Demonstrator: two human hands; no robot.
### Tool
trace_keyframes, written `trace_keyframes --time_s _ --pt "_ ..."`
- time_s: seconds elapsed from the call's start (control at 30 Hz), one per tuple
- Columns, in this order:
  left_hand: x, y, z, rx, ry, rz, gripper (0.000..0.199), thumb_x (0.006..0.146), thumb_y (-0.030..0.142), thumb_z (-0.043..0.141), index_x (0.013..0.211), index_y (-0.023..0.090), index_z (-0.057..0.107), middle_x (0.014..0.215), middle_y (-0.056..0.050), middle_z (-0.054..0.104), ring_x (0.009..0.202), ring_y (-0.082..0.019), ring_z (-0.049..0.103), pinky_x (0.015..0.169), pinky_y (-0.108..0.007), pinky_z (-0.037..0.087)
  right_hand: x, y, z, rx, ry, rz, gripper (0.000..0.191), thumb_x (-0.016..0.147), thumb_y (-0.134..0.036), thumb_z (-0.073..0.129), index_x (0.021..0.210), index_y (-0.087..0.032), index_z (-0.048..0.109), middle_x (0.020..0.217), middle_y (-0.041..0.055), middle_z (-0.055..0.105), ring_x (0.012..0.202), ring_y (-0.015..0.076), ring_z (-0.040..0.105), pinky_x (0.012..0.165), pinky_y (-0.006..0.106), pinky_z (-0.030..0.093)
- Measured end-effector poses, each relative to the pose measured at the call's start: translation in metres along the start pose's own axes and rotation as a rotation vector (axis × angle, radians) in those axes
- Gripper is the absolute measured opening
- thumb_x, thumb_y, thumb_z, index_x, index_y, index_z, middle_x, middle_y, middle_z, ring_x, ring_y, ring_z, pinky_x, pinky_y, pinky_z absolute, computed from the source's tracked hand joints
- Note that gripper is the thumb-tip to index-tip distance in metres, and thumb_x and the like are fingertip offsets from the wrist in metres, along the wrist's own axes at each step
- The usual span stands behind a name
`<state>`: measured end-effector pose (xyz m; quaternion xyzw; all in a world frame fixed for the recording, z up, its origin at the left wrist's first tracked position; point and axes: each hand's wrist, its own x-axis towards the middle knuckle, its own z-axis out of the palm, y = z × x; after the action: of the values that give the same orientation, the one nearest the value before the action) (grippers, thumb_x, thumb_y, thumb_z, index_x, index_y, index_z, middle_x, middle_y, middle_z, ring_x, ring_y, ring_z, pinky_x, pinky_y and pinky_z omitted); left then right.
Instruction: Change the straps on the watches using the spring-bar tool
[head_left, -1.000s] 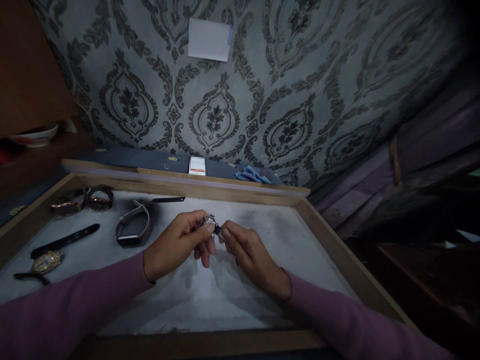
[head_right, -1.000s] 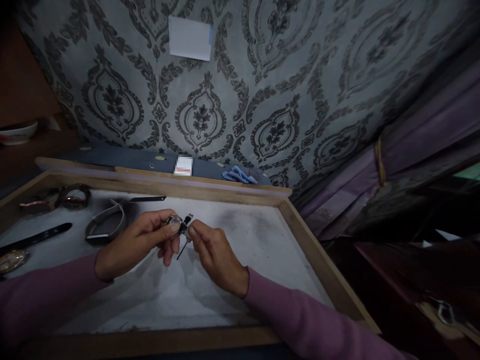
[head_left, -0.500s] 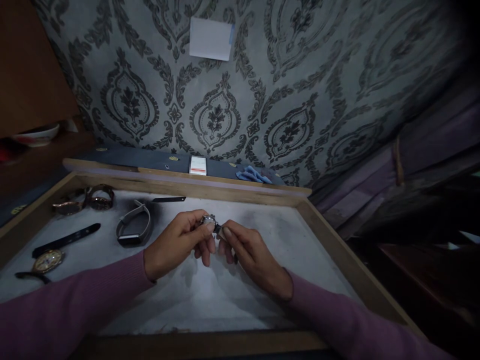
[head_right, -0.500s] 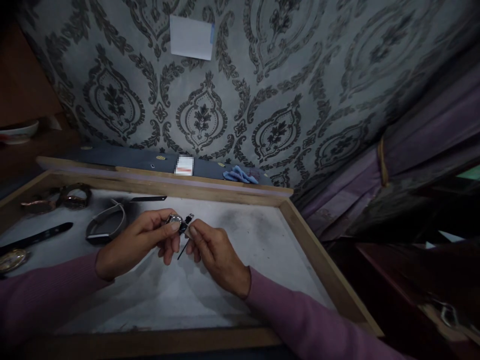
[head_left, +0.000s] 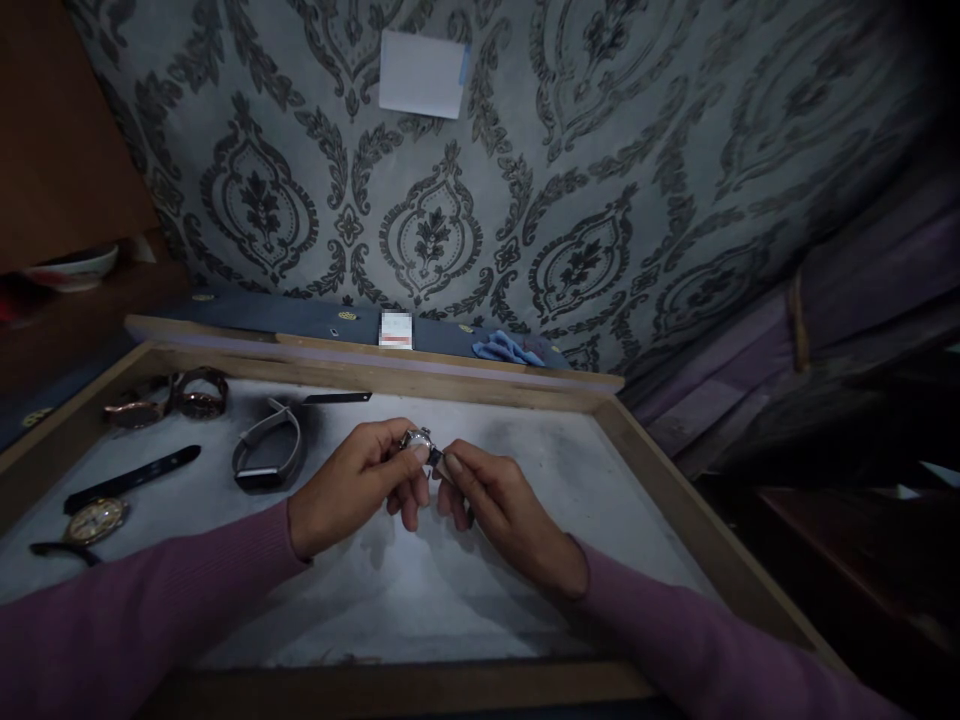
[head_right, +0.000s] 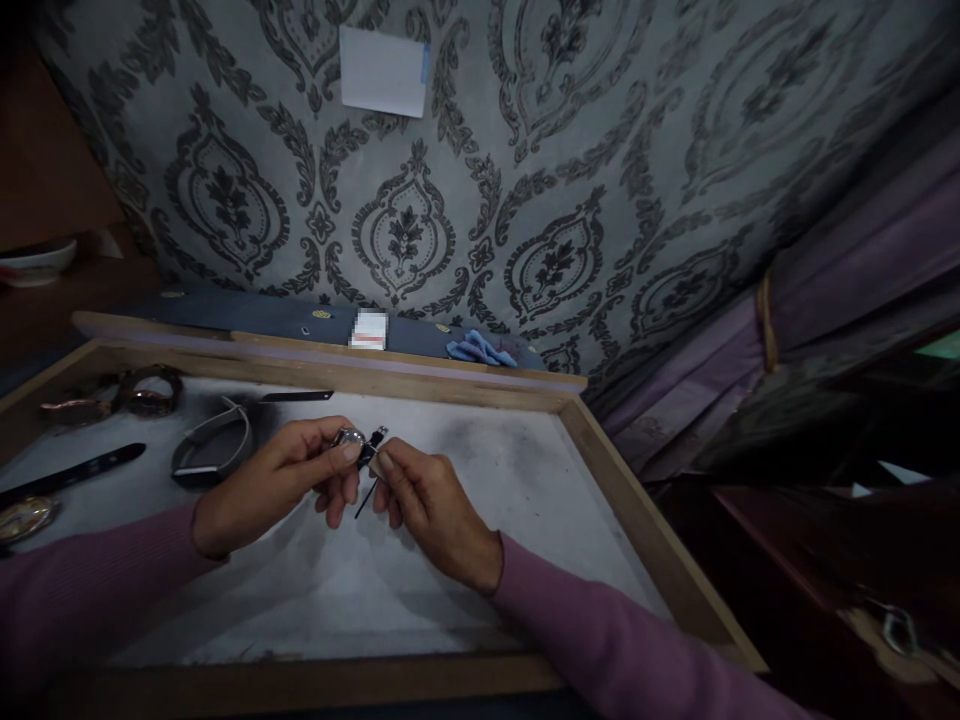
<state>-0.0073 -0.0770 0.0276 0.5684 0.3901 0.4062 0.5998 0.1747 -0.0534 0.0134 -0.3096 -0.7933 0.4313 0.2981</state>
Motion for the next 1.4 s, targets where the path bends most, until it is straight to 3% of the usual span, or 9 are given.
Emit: trace_keyframes --time_s 1.0,1.4 --pt "0.0003 0.0001 0.0003 -0.015 0.001 -0.059 0.039 0.082 0.053 0.059 0.073 0.016 0.050 0.060 0.001 0.061 0.042 -0.009 0.057 0.044 -0.019 0.037 0.0000 0.0009 0.0013 0.032 -0.017 0.032 0.041 0.099 -0.047 0.035 0.071 -0.019 0.047 0.058 -0.0024 0.054 0.044 0.0075 0.047 0.045 0.020 0.038" --pt "0.0012 0.0006 -0.0013 0.038 -0.025 -0.053 0.035 0.084 0.049 0.054 0.075 0.016 0.049 0.058 0.001 0.060 0.040 -0.008 0.056 0.042 -0.018 0.034 0.0002 0.0006 -0.0016 -0.131 0.015 -0.027 0.039 0.101 -0.040 0.034 0.068 -0.020 0.042 0.056 -0.0040 0.044 0.049 0.0094 0.040 0.049 0.022 0.033"
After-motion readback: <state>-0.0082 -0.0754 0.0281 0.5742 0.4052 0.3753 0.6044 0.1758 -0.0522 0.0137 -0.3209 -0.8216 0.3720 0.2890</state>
